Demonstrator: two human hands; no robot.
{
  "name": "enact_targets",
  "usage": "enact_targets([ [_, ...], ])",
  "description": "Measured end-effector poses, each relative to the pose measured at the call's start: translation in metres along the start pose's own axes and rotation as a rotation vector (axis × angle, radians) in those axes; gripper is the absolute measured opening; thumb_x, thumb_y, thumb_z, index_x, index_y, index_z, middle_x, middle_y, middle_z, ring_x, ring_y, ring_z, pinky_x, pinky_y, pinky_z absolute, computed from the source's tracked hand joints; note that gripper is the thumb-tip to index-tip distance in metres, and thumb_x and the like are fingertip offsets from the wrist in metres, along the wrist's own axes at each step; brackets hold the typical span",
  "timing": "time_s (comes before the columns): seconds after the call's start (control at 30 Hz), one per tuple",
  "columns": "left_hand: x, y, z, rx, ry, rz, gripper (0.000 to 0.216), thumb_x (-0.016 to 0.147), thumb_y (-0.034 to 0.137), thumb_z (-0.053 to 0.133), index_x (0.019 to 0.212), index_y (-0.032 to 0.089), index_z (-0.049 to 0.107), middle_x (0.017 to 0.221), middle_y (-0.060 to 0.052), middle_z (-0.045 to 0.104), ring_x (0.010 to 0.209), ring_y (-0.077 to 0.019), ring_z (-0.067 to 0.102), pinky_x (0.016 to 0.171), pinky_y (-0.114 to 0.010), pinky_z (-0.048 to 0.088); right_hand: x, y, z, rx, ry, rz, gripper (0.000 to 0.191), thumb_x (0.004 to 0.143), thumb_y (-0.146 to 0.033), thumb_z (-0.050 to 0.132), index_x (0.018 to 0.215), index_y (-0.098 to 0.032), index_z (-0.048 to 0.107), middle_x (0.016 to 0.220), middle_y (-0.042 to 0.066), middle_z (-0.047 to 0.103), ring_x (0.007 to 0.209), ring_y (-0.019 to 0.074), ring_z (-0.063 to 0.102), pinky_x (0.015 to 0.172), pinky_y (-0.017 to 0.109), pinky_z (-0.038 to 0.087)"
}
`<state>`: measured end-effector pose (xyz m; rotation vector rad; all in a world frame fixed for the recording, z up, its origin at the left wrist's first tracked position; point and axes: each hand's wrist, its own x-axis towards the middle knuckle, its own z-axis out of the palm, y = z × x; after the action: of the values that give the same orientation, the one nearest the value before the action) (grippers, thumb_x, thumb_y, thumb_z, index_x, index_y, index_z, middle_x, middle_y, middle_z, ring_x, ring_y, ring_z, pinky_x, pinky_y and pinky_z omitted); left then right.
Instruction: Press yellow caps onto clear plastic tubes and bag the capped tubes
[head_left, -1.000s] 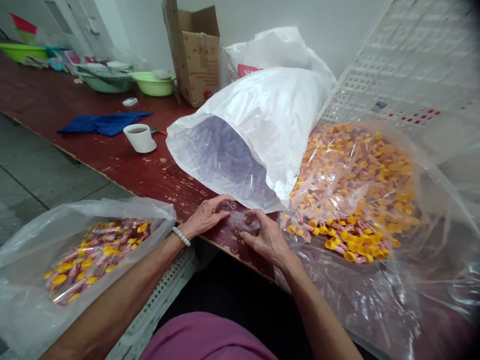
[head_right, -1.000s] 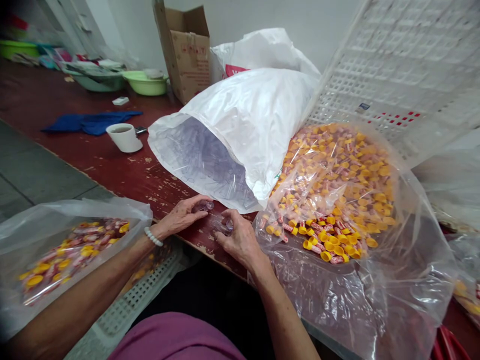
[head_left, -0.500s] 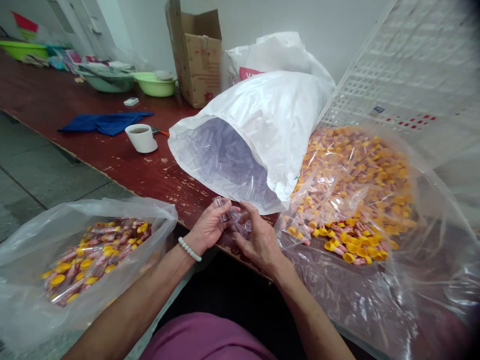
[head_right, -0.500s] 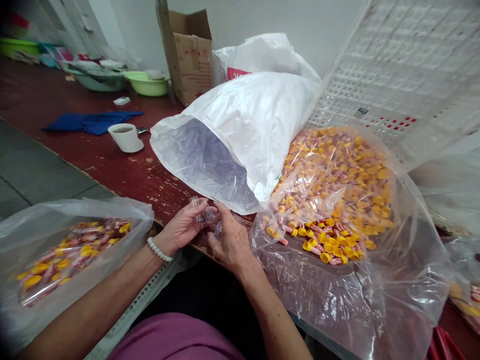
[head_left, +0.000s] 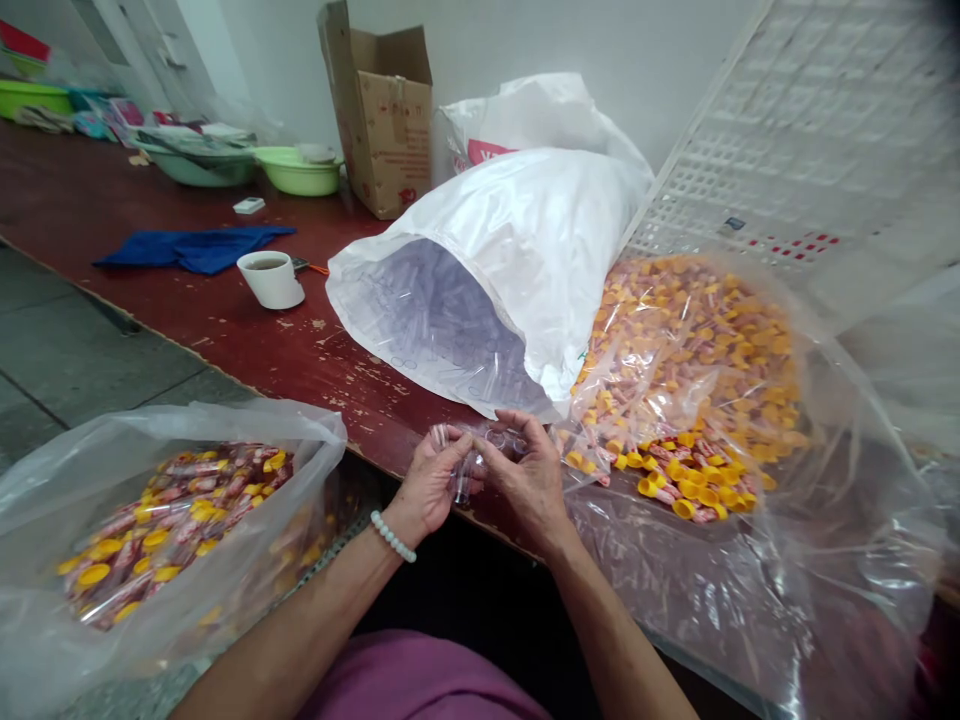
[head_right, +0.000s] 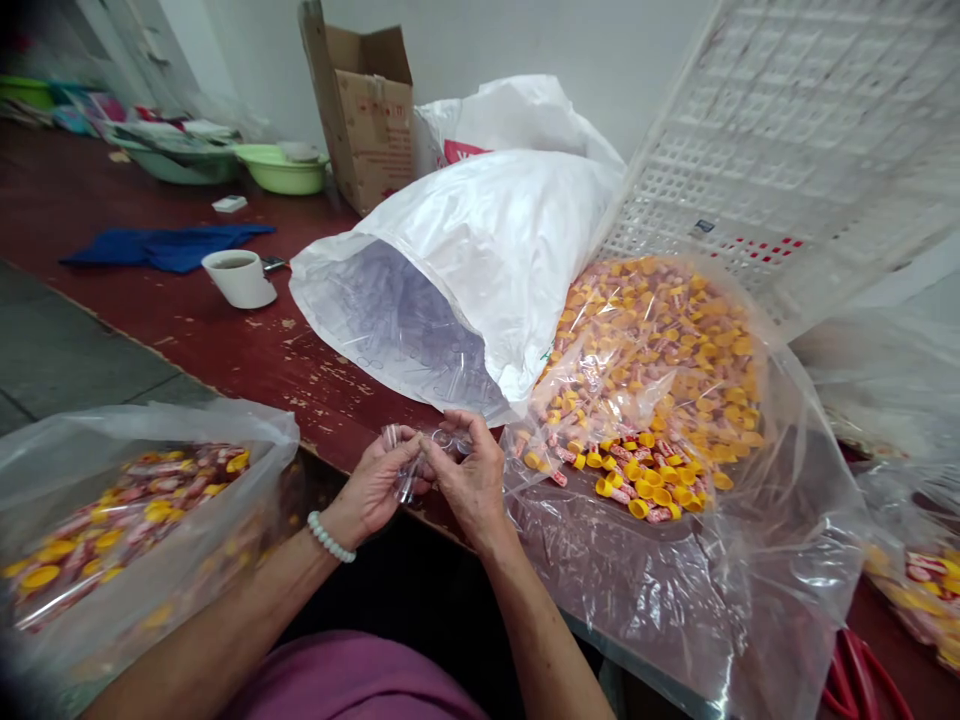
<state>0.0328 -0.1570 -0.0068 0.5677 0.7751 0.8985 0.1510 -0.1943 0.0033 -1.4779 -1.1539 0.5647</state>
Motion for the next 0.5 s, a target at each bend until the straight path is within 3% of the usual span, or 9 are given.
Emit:
enact_targets([
  [0.1, 0.009, 0.009, 0.0, -0.064, 0.058, -0.069, 0.024, 0.071, 0.015, 0.071, 0.081, 0.017, 0.05, 0.068, 0.001, 0.064, 0.044, -0.0101, 0.059, 0.041, -0.021, 0.049, 0.0, -0.002, -0.011, -0.123, -0.033, -0.069, 0.034, 0.076, -0.032, 0.066, 0.106, -0.02, 0.055, 0.09, 0.003, 0.065, 0.077, 0.0146, 0.063, 0.071, 0.027, 0.052],
  [0.2, 0.017, 0.016, 0.003, -0.134, 0.118, -0.102, 0.025, 0.068, 0.01, 0.072, 0.08, 0.016, 0.051, 0.068, 0.002, 0.063, 0.049, -0.0089, 0.06, 0.05, -0.021, 0.052, -0.008, -0.011, -0.017, -0.422, -0.221, -0.277, 0.041, 0.078, -0.022, 0.061, 0.118, -0.023, 0.054, 0.101, 0.005, 0.065, 0.085, 0.0167, 0.063, 0.076, 0.029, 0.052],
  [0.27, 0.019, 0.017, 0.006, -0.15, 0.123, -0.085, 0.027, 0.065, 0.009, 0.075, 0.077, 0.015, 0.051, 0.062, 0.005, 0.059, 0.051, -0.0072, 0.059, 0.053, -0.019, 0.051, -0.015, -0.017, -0.015, -0.629, -0.343, -0.378, 0.048, 0.08, -0.017, 0.055, 0.126, -0.029, 0.051, 0.108, 0.006, 0.064, 0.088, 0.0182, 0.064, 0.071, 0.028, 0.052],
  [0.33, 0.017, 0.014, 0.009, -0.164, 0.114, -0.066, 0.028, 0.062, 0.01, 0.077, 0.073, 0.015, 0.051, 0.058, 0.007, 0.056, 0.051, -0.0052, 0.057, 0.052, -0.016, 0.047, -0.02, -0.02, -0.011, -0.75, -0.363, -0.394, 0.046, 0.083, -0.017, 0.051, 0.126, -0.032, 0.052, 0.11, 0.006, 0.064, 0.086, 0.0192, 0.065, 0.065, 0.028, 0.052],
  [0.4, 0.013, 0.012, 0.009, -0.147, 0.072, -0.064, 0.027, 0.061, 0.013, 0.079, 0.072, 0.014, 0.054, 0.059, 0.005, 0.057, 0.052, -0.0059, 0.057, 0.052, -0.016, 0.046, -0.021, -0.02, -0.011, -0.72, -0.322, -0.367, 0.041, 0.084, -0.019, 0.051, 0.123, -0.031, 0.055, 0.111, 0.006, 0.064, 0.088, 0.0199, 0.064, 0.067, 0.029, 0.052],
  [0.5, 0.003, 0.012, 0.004, 0.003, -0.087, -0.048, 0.024, 0.064, 0.021, 0.078, 0.078, 0.013, 0.06, 0.07, 0.0, 0.064, 0.061, -0.0099, 0.062, 0.056, -0.019, 0.047, -0.016, -0.016, -0.018, -0.452, -0.281, -0.259, 0.033, 0.079, -0.02, 0.059, 0.111, -0.025, 0.061, 0.105, 0.005, 0.066, 0.091, 0.019, 0.063, 0.078, 0.03, 0.051],
])
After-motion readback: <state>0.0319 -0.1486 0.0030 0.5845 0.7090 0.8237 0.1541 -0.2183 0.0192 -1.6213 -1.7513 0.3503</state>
